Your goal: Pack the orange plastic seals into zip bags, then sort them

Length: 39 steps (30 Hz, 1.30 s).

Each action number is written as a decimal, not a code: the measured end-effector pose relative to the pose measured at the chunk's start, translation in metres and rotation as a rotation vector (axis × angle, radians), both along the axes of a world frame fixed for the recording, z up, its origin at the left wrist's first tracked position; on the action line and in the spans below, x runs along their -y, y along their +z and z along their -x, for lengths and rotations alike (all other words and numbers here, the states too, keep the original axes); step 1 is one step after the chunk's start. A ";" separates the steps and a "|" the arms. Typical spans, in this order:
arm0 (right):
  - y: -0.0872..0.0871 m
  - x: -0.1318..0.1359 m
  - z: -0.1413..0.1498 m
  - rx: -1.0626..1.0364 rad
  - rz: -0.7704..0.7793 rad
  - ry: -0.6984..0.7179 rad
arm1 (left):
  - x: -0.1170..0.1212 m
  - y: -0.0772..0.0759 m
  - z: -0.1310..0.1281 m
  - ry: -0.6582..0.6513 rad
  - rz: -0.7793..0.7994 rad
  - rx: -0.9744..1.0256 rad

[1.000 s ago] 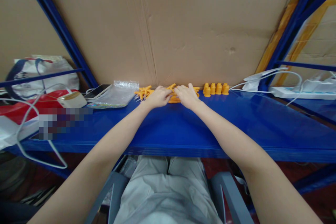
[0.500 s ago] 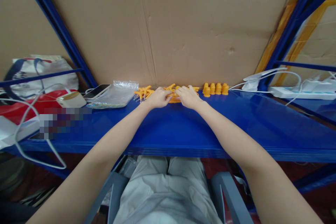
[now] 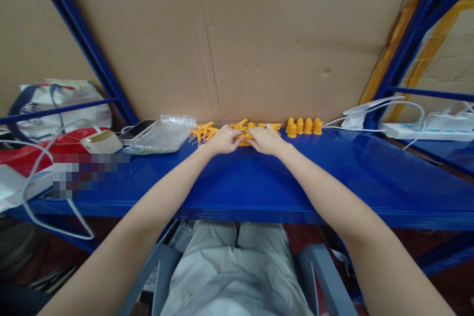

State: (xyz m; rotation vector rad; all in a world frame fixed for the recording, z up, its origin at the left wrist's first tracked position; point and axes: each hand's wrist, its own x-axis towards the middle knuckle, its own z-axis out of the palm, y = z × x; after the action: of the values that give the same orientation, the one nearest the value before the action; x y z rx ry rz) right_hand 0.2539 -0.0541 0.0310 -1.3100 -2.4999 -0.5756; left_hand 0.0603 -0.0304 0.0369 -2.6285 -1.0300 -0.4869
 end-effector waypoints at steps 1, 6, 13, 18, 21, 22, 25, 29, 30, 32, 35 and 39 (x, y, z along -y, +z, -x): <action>0.000 0.000 0.001 0.001 0.007 0.003 | 0.000 0.000 0.000 0.002 0.004 0.004; 0.003 0.001 0.000 0.012 -0.047 -0.014 | 0.001 0.001 -0.001 0.034 -0.001 -0.002; 0.008 -0.002 -0.019 0.034 -0.025 -0.219 | -0.004 0.004 0.009 0.151 0.008 0.026; 0.011 -0.009 -0.046 -0.047 0.063 -0.495 | -0.013 0.001 0.022 0.253 -0.001 0.133; 0.011 -0.016 -0.068 -0.127 0.080 -0.667 | -0.015 0.000 0.026 0.299 0.000 0.151; 0.010 -0.019 -0.076 -0.145 0.095 -0.719 | -0.015 0.000 0.027 0.312 0.004 0.148; 0.004 -0.028 -0.103 -0.227 0.162 -0.848 | -0.014 0.000 0.027 0.332 0.013 0.141; -0.004 -0.039 -0.133 -0.362 0.231 -0.933 | -0.014 0.000 0.027 0.323 0.016 0.149; -0.005 -0.041 -0.138 -0.382 0.229 -0.946 | -0.015 0.000 0.027 0.318 0.015 0.150; -0.008 -0.042 -0.144 -0.414 0.216 -0.956 | -0.016 0.000 0.027 0.306 0.009 0.151; -0.010 -0.039 -0.142 -0.455 0.227 -0.939 | -0.017 -0.002 0.028 0.294 -0.002 0.154; -0.012 -0.031 -0.133 -0.494 0.304 -0.937 | -0.019 -0.003 0.029 0.291 -0.001 0.166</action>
State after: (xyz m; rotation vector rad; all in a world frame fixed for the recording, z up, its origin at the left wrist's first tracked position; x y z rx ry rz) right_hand 0.3873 -0.0230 0.0191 -2.3790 -1.5163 0.0092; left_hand 0.0314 -0.0118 0.0341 -2.4106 -1.4346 -0.6417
